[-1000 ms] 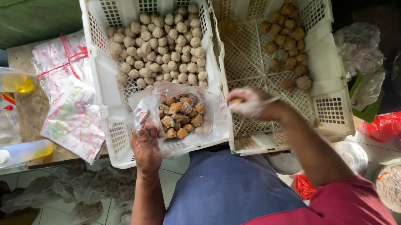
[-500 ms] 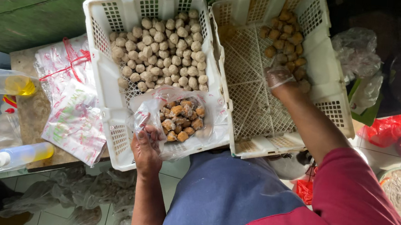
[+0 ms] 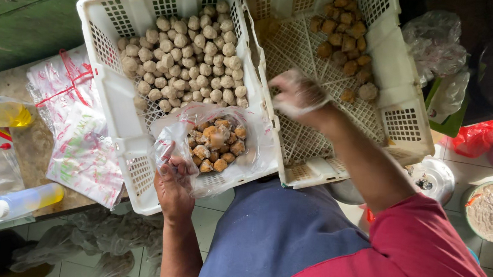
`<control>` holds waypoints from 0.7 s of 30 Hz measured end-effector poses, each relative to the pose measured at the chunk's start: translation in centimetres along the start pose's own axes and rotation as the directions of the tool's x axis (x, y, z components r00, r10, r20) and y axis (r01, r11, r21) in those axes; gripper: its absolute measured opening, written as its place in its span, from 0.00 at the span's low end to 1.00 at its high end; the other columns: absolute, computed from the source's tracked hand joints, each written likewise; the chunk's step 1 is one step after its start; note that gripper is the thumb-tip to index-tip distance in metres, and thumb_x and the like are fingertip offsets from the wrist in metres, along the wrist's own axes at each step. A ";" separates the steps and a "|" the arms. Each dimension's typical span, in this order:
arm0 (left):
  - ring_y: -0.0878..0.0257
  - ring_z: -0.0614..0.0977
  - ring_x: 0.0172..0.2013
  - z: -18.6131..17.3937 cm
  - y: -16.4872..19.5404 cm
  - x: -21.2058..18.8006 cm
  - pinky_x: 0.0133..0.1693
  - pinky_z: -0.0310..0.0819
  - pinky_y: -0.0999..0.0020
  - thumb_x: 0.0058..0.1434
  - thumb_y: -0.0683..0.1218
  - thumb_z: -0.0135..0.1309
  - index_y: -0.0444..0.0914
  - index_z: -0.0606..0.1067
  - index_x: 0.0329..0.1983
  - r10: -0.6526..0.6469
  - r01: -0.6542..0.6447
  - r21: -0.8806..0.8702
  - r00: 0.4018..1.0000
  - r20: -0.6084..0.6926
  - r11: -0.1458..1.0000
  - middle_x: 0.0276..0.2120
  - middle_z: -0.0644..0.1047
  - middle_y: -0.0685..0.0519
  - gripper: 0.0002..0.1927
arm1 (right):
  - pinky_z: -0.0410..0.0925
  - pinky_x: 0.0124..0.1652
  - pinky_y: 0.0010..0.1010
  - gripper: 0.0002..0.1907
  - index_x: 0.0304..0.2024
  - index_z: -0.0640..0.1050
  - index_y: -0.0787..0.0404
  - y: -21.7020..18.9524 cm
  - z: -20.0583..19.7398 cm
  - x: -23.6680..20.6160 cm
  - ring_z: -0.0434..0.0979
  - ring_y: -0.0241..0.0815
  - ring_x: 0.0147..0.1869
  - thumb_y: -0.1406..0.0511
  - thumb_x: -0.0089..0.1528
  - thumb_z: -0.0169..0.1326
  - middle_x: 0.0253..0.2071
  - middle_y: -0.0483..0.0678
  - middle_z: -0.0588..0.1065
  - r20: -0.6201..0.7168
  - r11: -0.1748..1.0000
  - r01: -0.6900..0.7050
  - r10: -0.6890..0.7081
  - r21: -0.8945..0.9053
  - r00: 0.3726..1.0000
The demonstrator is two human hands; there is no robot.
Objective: The person packs round meatballs from plastic crates into clear plastic bags, tying the bags closed and setting filled bags aside. They briefly carry a blue colander of meatballs across the tiled work area and return to continue bagging from the crates.
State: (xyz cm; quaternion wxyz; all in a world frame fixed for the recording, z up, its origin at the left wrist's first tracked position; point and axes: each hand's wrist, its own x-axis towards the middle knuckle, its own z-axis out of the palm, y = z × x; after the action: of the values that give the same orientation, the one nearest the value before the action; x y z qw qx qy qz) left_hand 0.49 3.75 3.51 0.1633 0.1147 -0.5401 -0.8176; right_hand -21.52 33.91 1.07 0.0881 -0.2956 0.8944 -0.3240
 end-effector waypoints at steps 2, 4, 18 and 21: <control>0.68 0.67 0.37 0.0 0.1 -0.2 0.44 0.66 0.70 0.77 0.59 0.44 0.27 0.64 0.70 0.009 -0.009 -0.005 1.000 0.002 1.000 0.35 0.66 0.57 0.33 | 0.75 0.49 0.40 0.18 0.54 0.77 0.64 6.7 -0.3 -1.2 0.78 0.51 0.51 0.68 0.62 0.58 0.50 0.59 0.75 -0.054 0.934 -0.201 0.194 -0.296 0.980; 0.67 0.67 0.36 0.0 0.0 -0.3 0.43 0.66 0.70 0.77 0.60 0.43 0.27 0.64 0.70 0.007 -0.007 0.009 1.000 -0.021 1.000 0.35 0.67 0.56 0.34 | 0.74 0.49 0.41 0.18 0.54 0.77 0.64 11.6 0.2 -3.2 0.78 0.52 0.50 0.70 0.61 0.56 0.49 0.59 0.76 0.126 0.767 -0.341 0.476 -0.544 0.870; 0.67 0.66 0.38 -0.2 -0.6 0.0 0.45 0.66 0.70 0.78 0.58 0.43 0.27 0.64 0.71 0.019 -0.019 -0.018 1.000 0.002 1.000 0.36 0.66 0.56 0.32 | 0.77 0.42 0.21 0.15 0.51 0.75 0.61 -5.8 0.5 -1.4 0.81 0.39 0.44 0.66 0.63 0.58 0.47 0.52 0.77 0.108 0.873 0.148 -0.222 0.465 0.969; 0.67 0.66 0.38 -0.4 -0.7 0.0 0.44 0.66 0.69 0.78 0.58 0.43 0.27 0.63 0.70 0.007 -0.007 -0.032 1.000 -0.004 0.999 0.37 0.66 0.56 0.32 | 0.77 0.43 0.29 0.10 0.51 0.78 0.60 -0.3 0.3 0.8 0.80 0.43 0.44 0.70 0.67 0.55 0.47 0.53 0.78 -0.083 0.984 0.078 -0.065 0.163 0.994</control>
State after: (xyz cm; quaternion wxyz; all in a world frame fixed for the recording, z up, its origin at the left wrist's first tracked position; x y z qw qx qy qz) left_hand 0.54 3.65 2.75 0.1690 0.1116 -0.5273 -0.8252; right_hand -21.95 33.06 1.11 0.0663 -0.3064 0.8559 -0.4114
